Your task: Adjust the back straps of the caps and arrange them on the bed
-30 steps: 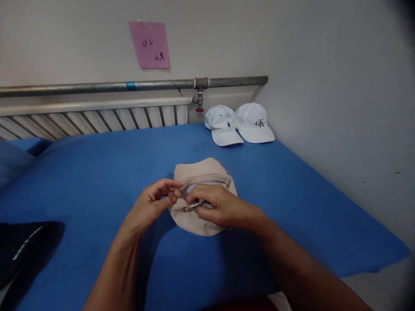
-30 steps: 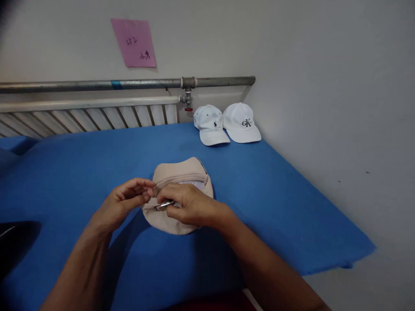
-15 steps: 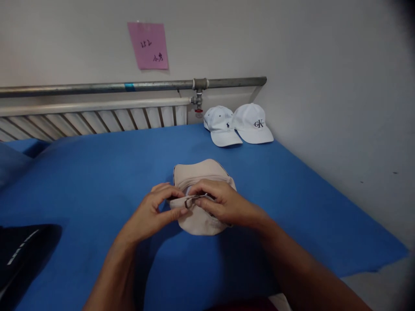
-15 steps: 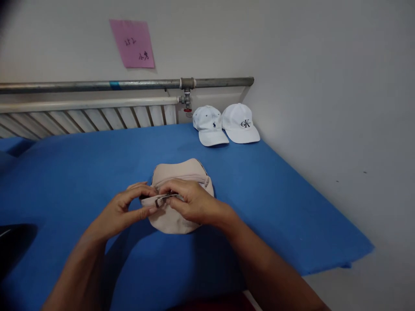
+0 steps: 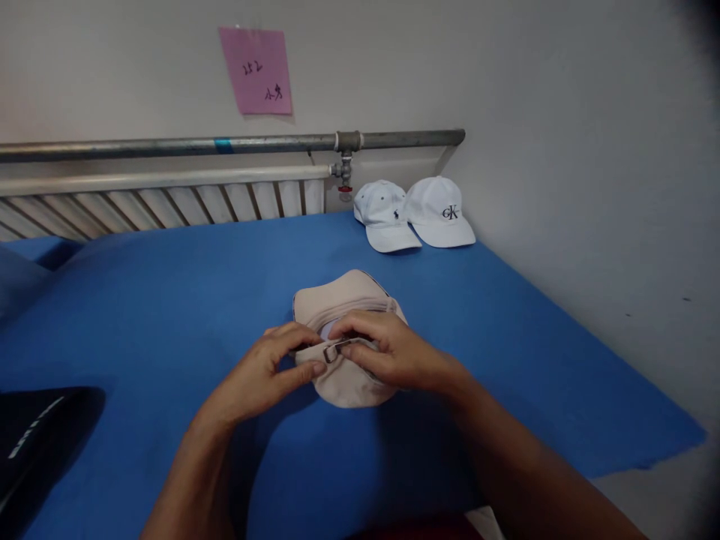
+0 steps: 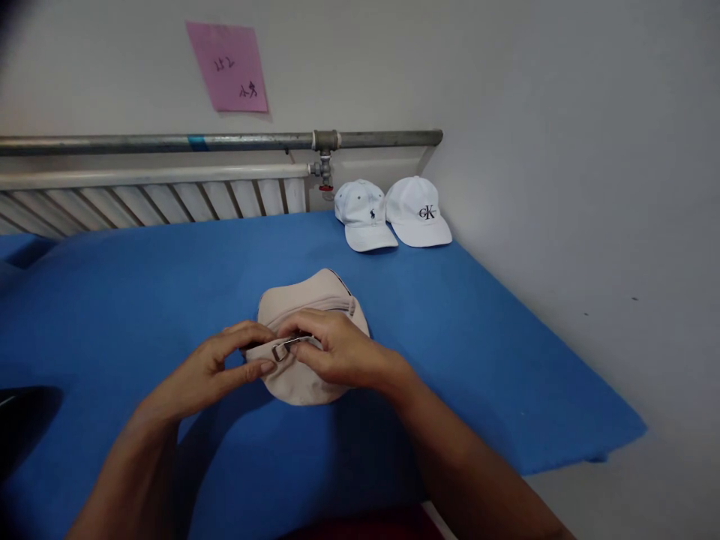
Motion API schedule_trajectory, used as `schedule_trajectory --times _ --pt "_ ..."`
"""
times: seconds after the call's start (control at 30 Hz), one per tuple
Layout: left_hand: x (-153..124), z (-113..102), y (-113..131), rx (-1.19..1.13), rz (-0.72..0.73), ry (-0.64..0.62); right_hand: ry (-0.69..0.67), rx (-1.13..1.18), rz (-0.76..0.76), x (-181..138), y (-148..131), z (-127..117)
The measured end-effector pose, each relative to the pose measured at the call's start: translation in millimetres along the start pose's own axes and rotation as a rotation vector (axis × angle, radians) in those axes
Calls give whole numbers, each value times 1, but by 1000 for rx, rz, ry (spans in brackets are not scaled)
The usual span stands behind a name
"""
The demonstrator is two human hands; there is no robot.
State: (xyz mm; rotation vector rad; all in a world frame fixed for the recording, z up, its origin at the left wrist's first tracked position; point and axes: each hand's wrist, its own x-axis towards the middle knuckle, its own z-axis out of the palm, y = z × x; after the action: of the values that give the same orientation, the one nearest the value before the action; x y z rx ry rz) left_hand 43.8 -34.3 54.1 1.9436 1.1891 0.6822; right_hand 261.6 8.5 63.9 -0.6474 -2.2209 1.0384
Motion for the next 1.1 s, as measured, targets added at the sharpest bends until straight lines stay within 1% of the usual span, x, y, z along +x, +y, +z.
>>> schedule_trajectory --times 0.03,0.13,0.23,0.3,0.37,0.43,0.47,0.5,0.53,0.6,0.7,0.8,0.9,0.97,1.1 --pt "0 -1 1 -16 -8 -4 -1 5 6 0 0 0" --pt "-1 -2 2 -29 2 -69 -32 38 20 1 0 0" --pt "-1 -2 0 -10 12 -67 -35 88 53 1 2 -1" --pt "-1 -2 0 -22 20 -65 -24 152 114 1 4 -2" --pt "0 0 0 -40 13 4 -19 239 212 0 5 -1" --pt "1 4 3 -30 0 149 6 318 309 0 4 0" --pt "1 6 5 -17 -3 206 22 337 336 0 4 0" --pt "2 9 7 -8 -4 228 35 338 346 0 3 1" --pt "2 11 8 -8 -4 215 39 328 344 0 1 1" --pt "3 14 9 -45 -22 145 26 296 337 0 -1 0" --pt "1 12 6 -142 -92 72 -33 325 387 -2 -5 -7" --pt "-2 5 -1 -282 -118 -17 -113 475 421 -6 -6 -18" --pt "-6 -1 -4 -449 -95 -104 -155 674 367 -8 -4 -24" --pt "-8 -3 -3 -498 -93 -141 -131 733 312 -8 -2 -24" --pt "-10 -5 3 -464 -126 -181 -18 669 243 -6 -2 -18"
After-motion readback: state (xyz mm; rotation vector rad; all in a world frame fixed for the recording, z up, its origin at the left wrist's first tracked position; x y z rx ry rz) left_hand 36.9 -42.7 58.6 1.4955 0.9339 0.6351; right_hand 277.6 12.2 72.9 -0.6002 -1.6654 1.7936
